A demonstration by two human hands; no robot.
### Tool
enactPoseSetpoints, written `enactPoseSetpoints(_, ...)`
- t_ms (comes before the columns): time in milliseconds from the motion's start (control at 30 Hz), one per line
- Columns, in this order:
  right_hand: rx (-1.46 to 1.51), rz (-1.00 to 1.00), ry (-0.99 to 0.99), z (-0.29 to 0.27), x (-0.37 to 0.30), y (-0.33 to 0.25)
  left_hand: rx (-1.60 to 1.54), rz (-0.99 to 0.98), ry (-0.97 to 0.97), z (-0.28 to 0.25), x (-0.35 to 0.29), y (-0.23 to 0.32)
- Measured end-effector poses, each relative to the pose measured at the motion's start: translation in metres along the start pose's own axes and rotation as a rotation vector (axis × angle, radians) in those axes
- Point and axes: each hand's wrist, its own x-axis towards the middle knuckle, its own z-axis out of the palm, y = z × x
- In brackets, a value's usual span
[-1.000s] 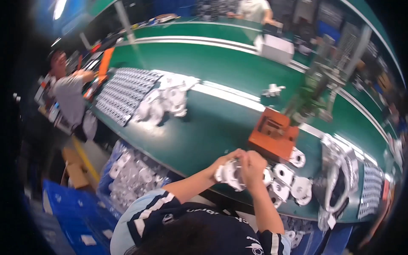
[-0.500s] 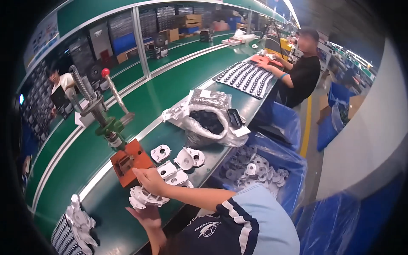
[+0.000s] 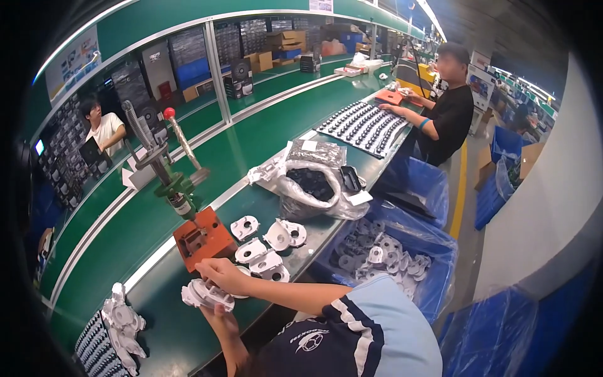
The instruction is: Assembling small plastic components using a manual press at a factory workstation.
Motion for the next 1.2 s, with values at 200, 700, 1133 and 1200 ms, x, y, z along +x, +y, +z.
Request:
enactPoseSetpoints(200, -0.314, -0.111, -0.305, -0.018, -0.024, -0.023, 0.279, -0.013, 0.033, 0.011, 0.001, 0.013)
enactPoseSetpoints(700, -0.276, -0.101, -0.170, -0.037, -0.058, -0.047, 0.306, 0.067, -0.093, 0.031, -0.017, 0.012)
enactPoseSetpoints(1133, -0.556, -0.118, -0.172, -0.059, -0.096, -0.078, 0.462, 0.109, -0.241, 0.054, -0.033, 0.010)
enactPoseSetpoints(1200, -0.573, -0.156, -0.173, -0.059, -0.093, -0.070, 0.448, 0.108, -0.216, 0.060, -0.036, 0.013)
